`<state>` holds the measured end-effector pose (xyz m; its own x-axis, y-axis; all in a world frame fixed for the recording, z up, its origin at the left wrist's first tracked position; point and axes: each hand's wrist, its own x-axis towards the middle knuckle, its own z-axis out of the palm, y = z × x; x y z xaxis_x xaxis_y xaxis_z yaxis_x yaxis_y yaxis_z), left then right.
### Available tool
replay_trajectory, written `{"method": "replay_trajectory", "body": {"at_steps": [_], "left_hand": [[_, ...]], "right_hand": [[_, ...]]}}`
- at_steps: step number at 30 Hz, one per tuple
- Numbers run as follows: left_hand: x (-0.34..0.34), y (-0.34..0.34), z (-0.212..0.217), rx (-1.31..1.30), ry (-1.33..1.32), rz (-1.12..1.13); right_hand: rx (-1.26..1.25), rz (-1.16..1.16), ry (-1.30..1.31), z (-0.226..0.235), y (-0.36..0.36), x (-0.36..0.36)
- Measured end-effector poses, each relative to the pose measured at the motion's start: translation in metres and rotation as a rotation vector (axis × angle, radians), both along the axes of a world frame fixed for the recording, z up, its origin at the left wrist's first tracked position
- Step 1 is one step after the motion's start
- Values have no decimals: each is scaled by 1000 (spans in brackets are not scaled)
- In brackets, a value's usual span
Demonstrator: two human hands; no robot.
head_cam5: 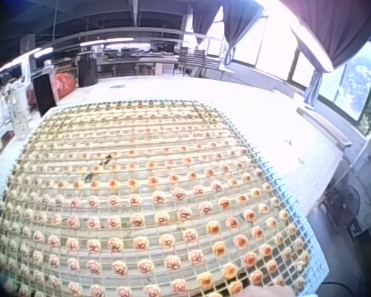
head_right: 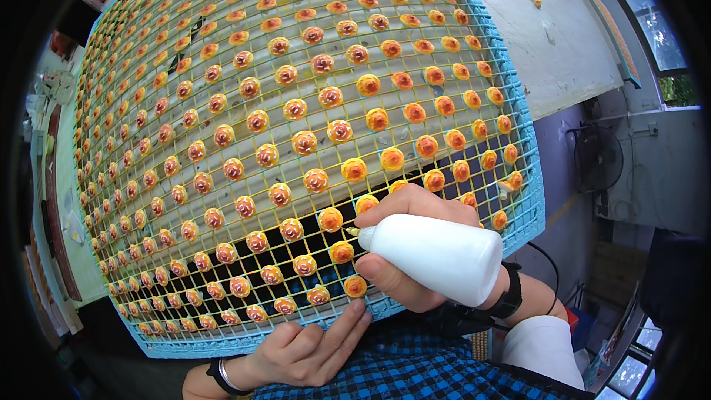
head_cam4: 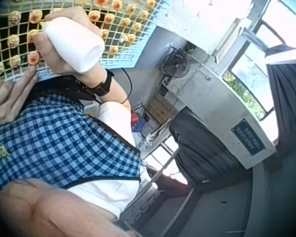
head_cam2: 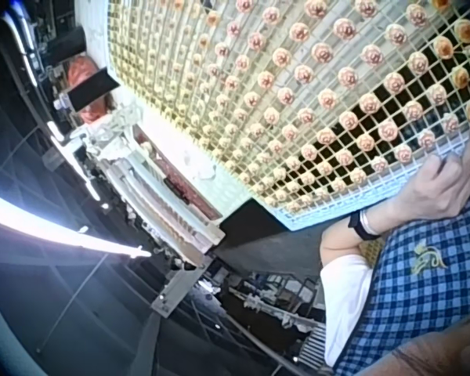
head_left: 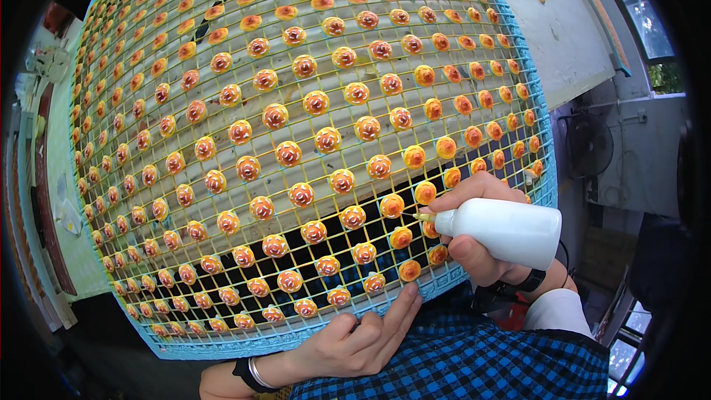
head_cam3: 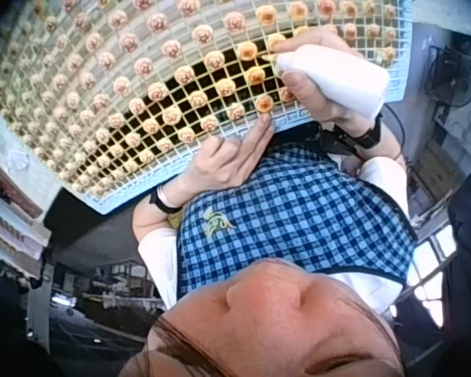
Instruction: The person is applying glue or a similar adhesive from a white bottle onto small circular decorative components arranged on a grid.
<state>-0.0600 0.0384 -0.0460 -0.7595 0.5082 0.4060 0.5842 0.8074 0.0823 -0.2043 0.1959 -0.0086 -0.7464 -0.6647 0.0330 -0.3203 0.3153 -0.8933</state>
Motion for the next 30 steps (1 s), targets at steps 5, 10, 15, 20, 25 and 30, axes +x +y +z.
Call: {"method": "replay_trajectory", "body": {"at_steps": [5, 10, 15, 20, 25, 30], "left_hand": [[1, -2, -2, -17, 13, -20], [0, 1, -1, -9, 13, 0], [-1, -1, -1, -31, 21, -17], [0, 0, 0, -23, 5, -4], [0, 1, 0, -24, 4, 0], [0, 1, 0, -20, 0, -5]], "right_hand": [[1, 8, 12, -1, -1, -1], [11, -2, 49, -1, 0, -2], [43, 33, 179, -1, -1, -5], [-49, -98, -44, -3, -1, 2], [-36, -82, -4, -6, -3, 0], [-14, -46, 125, -8, -3, -3]]}}
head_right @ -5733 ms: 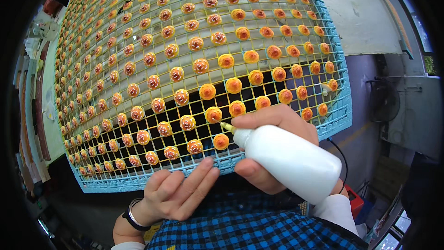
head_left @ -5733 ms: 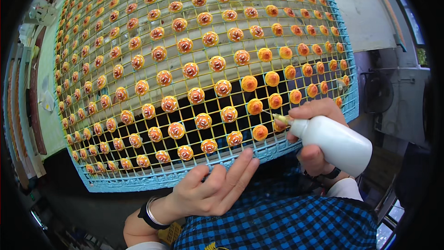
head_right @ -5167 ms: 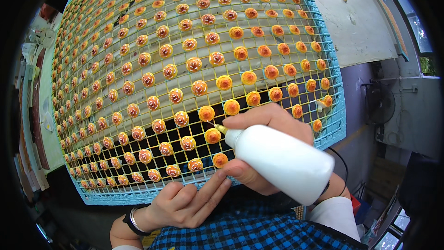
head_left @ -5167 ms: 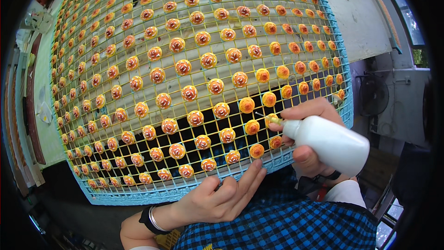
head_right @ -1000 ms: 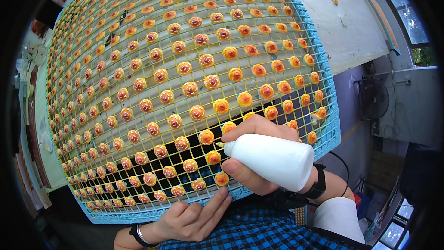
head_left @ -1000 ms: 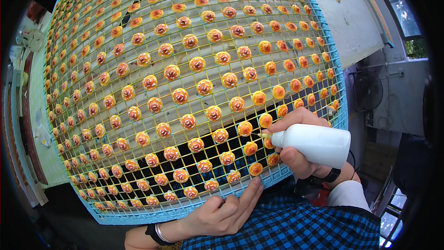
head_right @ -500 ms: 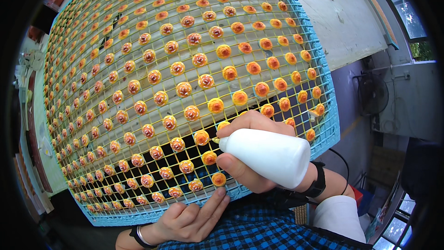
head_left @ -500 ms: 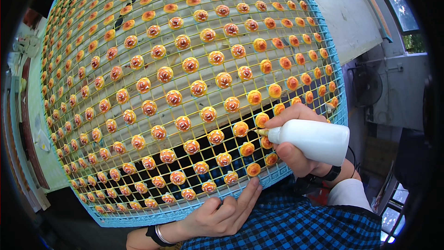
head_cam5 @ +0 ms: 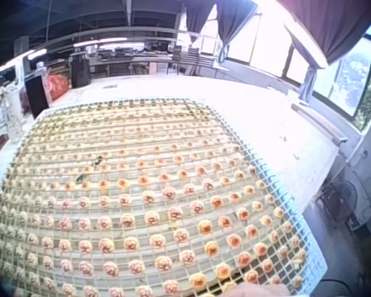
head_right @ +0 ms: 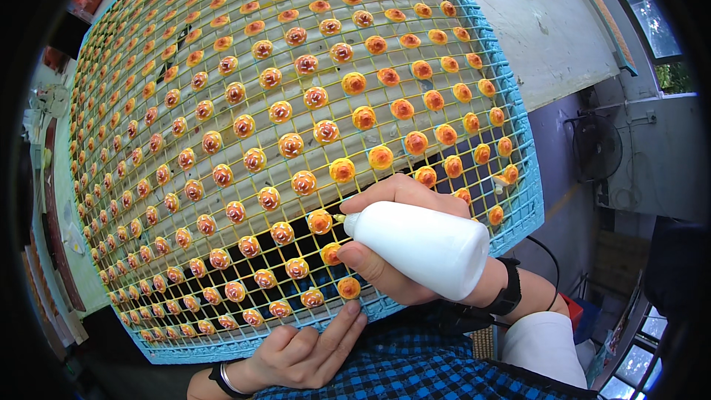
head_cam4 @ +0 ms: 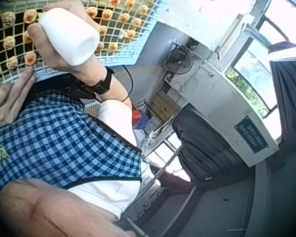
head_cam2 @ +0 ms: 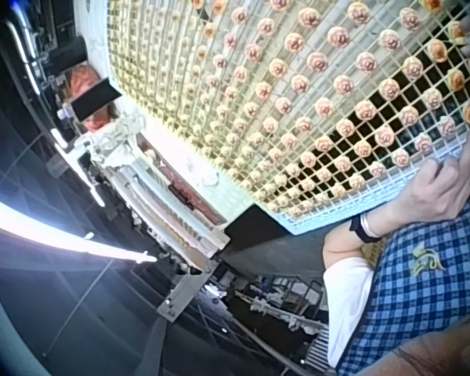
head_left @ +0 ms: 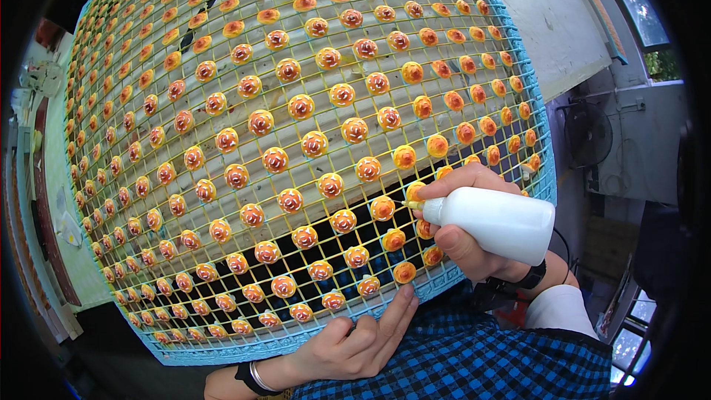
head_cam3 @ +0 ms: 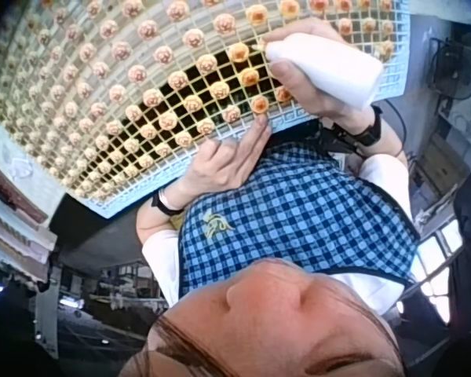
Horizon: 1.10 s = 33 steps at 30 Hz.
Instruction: The person is applying glue or a similar adhesive from a white bottle onto small circular decorative components arranged on a grid.
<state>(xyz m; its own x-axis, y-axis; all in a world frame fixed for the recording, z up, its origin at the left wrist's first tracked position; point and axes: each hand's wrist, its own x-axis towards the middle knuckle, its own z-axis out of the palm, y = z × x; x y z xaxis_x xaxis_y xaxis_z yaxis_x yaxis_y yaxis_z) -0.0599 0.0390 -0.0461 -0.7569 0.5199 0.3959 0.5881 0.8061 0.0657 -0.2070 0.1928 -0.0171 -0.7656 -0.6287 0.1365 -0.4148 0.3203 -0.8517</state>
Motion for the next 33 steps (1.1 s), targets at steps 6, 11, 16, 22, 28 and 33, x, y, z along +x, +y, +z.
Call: {"method": "replay_trajectory", "body": {"at_steps": [6, 11, 16, 22, 28, 33], "left_hand": [[0, 0, -1, -3, 5, -2], [0, 1, -1, 1, 9, 4], [1, 1, -2, 3, 10, 3], [1, 1, -1, 1, 4, 5], [1, 0, -1, -4, 4, 2], [0, 1, 0, 0, -3, 4]], "right_hand": [[9, 15, 15, 1, 1, -1], [-13, -35, -147, 2, 0, 3], [-6, 7, -56, 2, -2, -1], [-1, -26, -95, 2, -4, 2], [25, -14, -109, 3, -4, 2], [7, -14, -125, 2, -3, 2]]}}
